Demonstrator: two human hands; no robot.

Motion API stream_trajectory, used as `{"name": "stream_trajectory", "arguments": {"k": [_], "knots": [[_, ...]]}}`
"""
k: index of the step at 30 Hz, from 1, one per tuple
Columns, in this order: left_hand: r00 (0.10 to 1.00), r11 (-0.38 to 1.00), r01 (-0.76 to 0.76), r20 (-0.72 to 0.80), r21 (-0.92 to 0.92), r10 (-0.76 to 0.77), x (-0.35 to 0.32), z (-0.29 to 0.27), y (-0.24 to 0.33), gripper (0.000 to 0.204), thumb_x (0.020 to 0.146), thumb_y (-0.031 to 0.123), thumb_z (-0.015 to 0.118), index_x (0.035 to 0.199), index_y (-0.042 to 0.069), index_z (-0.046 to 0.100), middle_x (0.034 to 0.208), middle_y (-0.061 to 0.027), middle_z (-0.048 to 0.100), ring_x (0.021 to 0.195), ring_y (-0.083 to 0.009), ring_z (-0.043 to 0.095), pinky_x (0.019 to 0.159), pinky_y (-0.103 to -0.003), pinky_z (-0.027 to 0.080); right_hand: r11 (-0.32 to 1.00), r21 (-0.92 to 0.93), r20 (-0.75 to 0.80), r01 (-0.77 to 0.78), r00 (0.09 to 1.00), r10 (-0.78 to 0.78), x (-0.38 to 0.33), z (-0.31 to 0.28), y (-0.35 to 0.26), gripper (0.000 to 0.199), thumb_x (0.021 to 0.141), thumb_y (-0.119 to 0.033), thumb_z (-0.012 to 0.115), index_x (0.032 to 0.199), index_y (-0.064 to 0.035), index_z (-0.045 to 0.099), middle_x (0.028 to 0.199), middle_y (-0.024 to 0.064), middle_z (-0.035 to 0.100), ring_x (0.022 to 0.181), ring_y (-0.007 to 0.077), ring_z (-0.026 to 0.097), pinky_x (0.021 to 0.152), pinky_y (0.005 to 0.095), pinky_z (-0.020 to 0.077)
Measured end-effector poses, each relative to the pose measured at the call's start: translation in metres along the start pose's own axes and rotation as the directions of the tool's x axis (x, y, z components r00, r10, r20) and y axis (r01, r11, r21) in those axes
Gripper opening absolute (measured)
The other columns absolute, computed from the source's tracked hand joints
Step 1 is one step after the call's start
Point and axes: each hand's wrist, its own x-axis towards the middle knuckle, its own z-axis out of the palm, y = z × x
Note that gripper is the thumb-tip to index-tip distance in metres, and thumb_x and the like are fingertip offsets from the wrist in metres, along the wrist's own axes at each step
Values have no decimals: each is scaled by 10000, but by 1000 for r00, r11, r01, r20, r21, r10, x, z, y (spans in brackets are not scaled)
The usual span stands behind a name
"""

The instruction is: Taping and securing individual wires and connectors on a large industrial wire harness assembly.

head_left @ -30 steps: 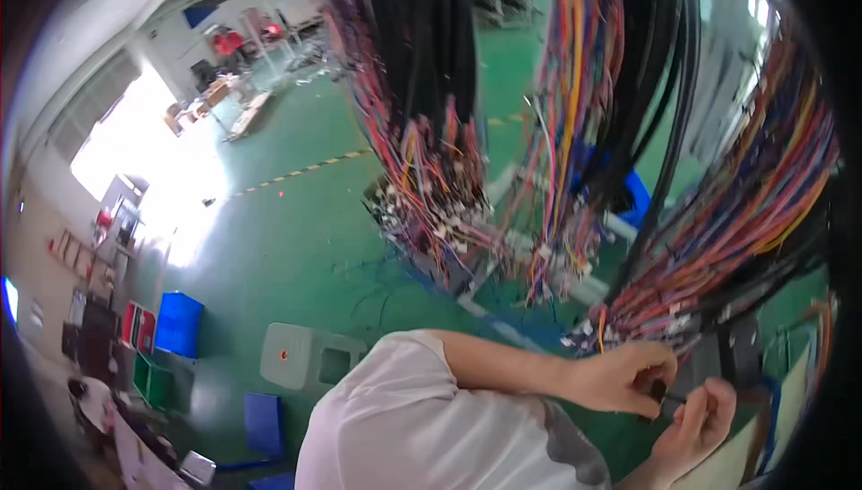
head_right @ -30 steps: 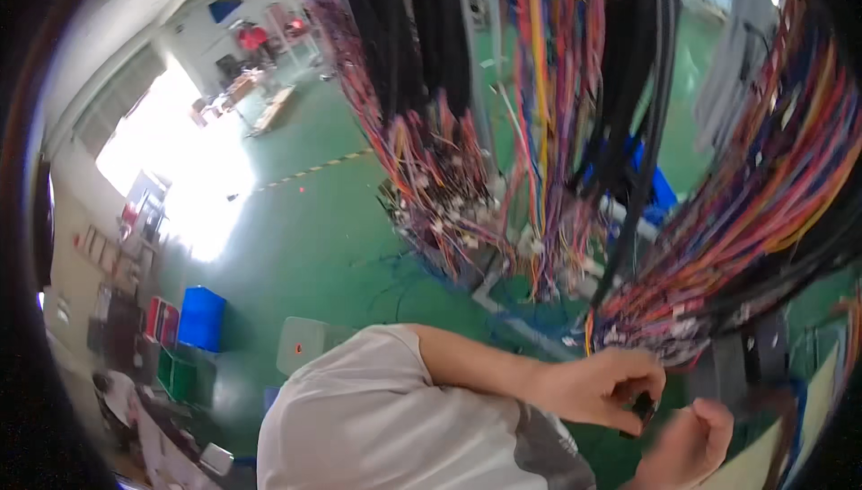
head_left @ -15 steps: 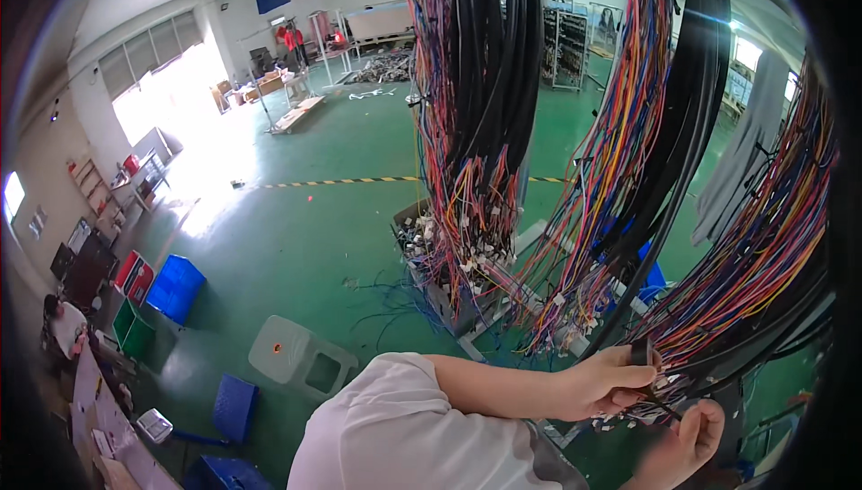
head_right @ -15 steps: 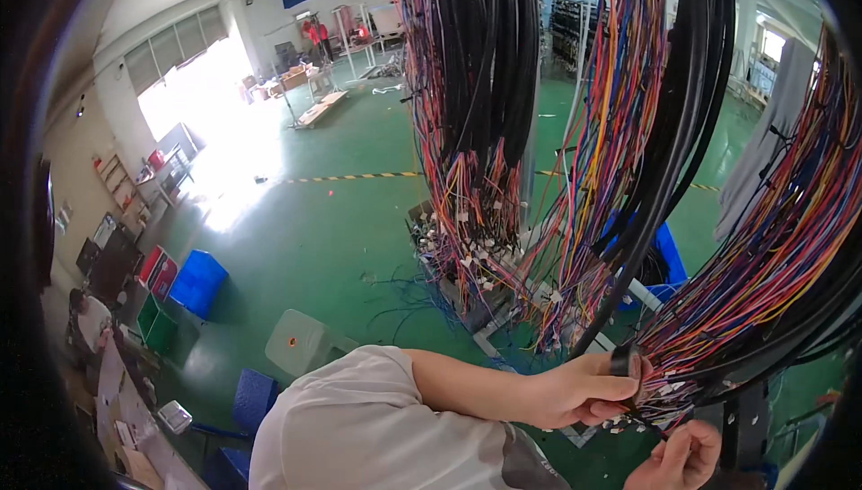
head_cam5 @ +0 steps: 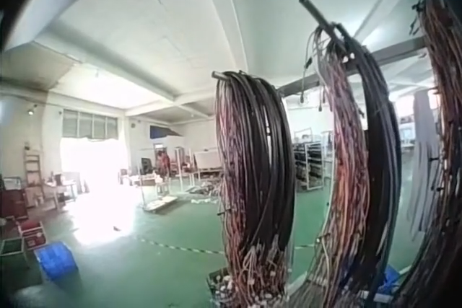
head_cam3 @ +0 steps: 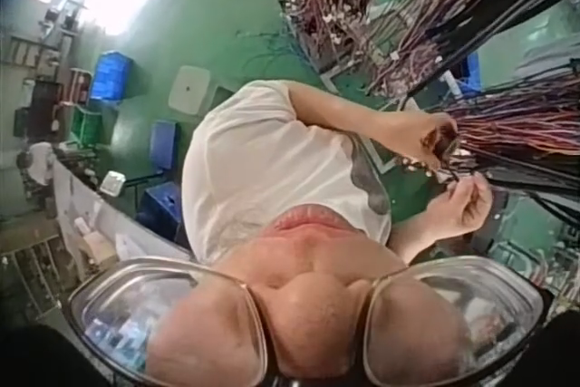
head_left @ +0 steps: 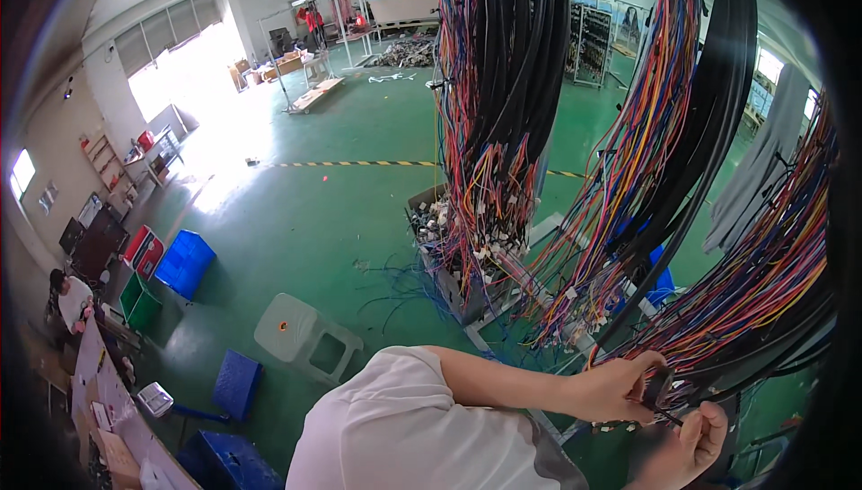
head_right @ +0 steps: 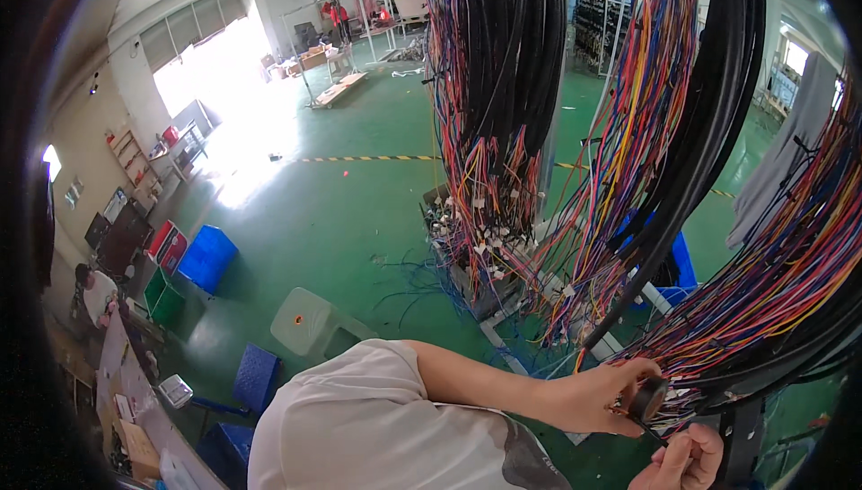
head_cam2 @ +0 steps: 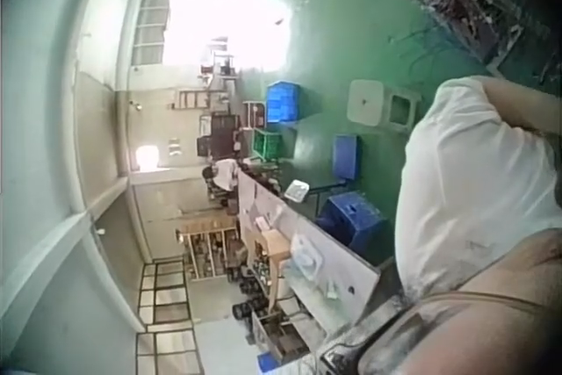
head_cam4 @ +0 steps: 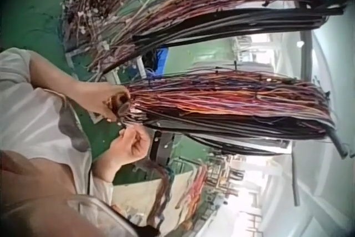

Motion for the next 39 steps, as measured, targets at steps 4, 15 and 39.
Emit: {"name": "stream_trajectory", "arguments": {"k": [4, 15, 39], "knots": [[900, 693, 430, 341, -579, -273, 6, -7, 7, 397, 699, 143, 647, 1010, 46, 420, 623, 10, 386, 510, -102, 363, 449, -230, 293, 998, -55, -35, 29, 999, -31, 1, 0, 5, 74, 769, 18, 545, 841, 20, 560, 632, 14, 497, 501, 67, 369, 451, 170, 288], [964, 729, 248, 237, -638, -120, 9, -1, 16, 239, 835, 297, 510, 910, 70, 500, 679, 40, 438, 465, -32, 336, 393, -184, 263, 961, -32, -267, -275, 929, 257, 25, -42, 14, 184, 780, -110, 572, 958, -67, 549, 690, -85, 447, 502, -7, 279, 433, 140, 183], [973, 933, 230, 66, -278, -220, 18, 5, -15, 75, 822, 89, 549, 831, 15, 546, 649, 44, 477, 526, 10, 377, 448, -142, 270, 970, -202, 24, -136, 989, 144, -27, 4, 50, 291, 707, -47, 620, 966, -6, 494, 665, 103, 553, 615, 225, 550, 593, 315, 401]]}}
